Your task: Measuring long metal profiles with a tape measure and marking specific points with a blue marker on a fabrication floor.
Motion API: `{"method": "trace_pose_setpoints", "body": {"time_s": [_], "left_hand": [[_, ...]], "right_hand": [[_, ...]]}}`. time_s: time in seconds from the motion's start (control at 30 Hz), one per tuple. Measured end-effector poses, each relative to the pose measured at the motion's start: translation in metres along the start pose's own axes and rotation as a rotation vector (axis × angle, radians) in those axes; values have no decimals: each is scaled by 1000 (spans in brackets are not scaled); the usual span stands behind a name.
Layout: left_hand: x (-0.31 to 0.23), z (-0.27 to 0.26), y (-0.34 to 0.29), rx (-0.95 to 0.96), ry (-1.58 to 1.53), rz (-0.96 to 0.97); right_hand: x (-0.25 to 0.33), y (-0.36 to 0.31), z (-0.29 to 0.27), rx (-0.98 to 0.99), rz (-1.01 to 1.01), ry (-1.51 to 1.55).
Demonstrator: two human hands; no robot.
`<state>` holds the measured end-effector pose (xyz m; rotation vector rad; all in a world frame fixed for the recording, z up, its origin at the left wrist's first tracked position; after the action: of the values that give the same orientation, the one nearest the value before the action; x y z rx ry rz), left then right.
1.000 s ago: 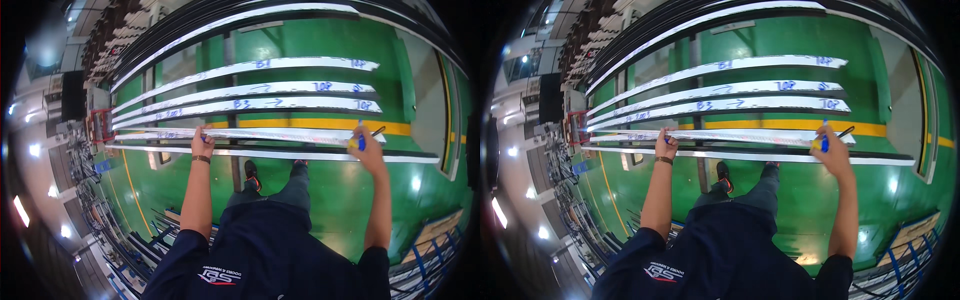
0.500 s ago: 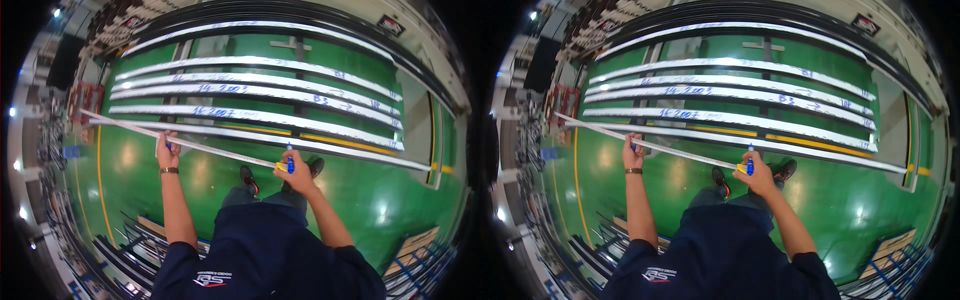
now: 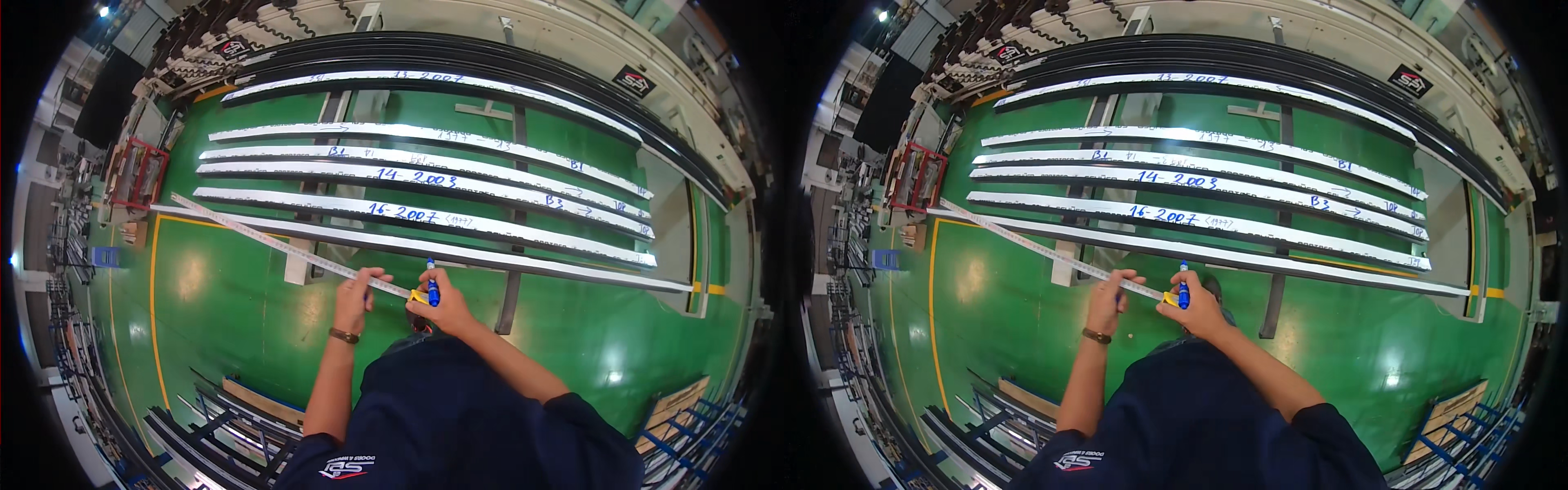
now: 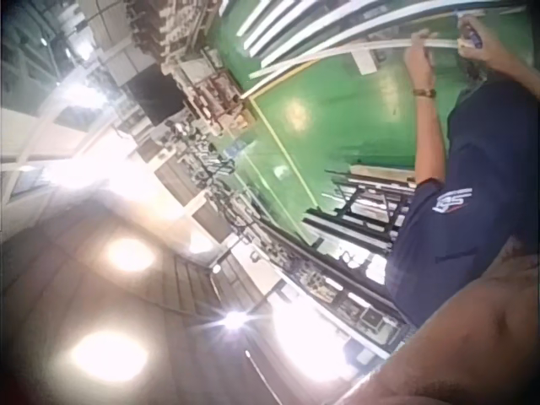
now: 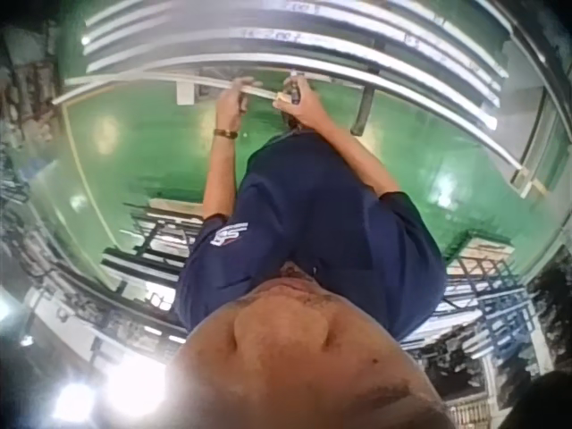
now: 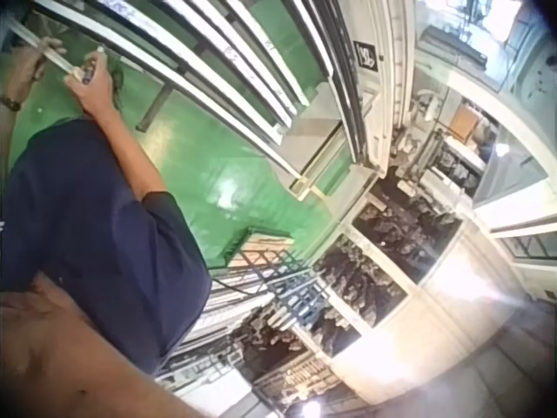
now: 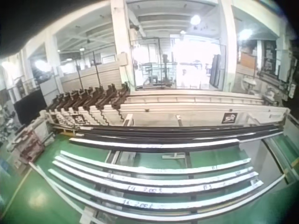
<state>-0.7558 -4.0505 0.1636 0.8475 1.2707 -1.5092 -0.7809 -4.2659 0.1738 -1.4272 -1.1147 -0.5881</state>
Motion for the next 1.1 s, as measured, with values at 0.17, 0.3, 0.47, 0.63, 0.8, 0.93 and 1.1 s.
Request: {"method": "trace_pose_setpoints", "body": {"time_s": [0.17, 0.3, 0.47, 0.63, 0.8, 0.93, 1.1], "left_hand": [[15, 19, 3, 86, 98, -128], [5, 22, 15, 160, 17, -119], [10, 18, 31, 78, -152, -176], [16, 50, 54, 141, -260, -396], [39, 66, 71, 238, -358, -615], [43, 48, 83, 396, -372, -666], [29, 25, 98, 491, -232, -621]], "right_hand": [[8, 27, -3, 27, -44, 176], [9, 55, -18, 102, -112, 328], [39, 83, -40, 78, -162, 259], [48, 95, -39, 50, -139, 319], [67, 93, -24, -40, -206, 136], [75, 93, -19, -150, -371, -65], [33, 128, -49, -329, -106, 599]]}}
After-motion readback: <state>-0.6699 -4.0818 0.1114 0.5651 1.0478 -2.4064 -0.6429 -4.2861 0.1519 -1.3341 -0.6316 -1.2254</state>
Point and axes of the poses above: each hand's wrist, its own y-axis towards the middle knuckle, its own z-axis out of the palm, x = y × z, the point moved 6 cm from there along y, towards the middle knuckle, and after that the axes turned 10 degrees about z, right-handed, at the moved point
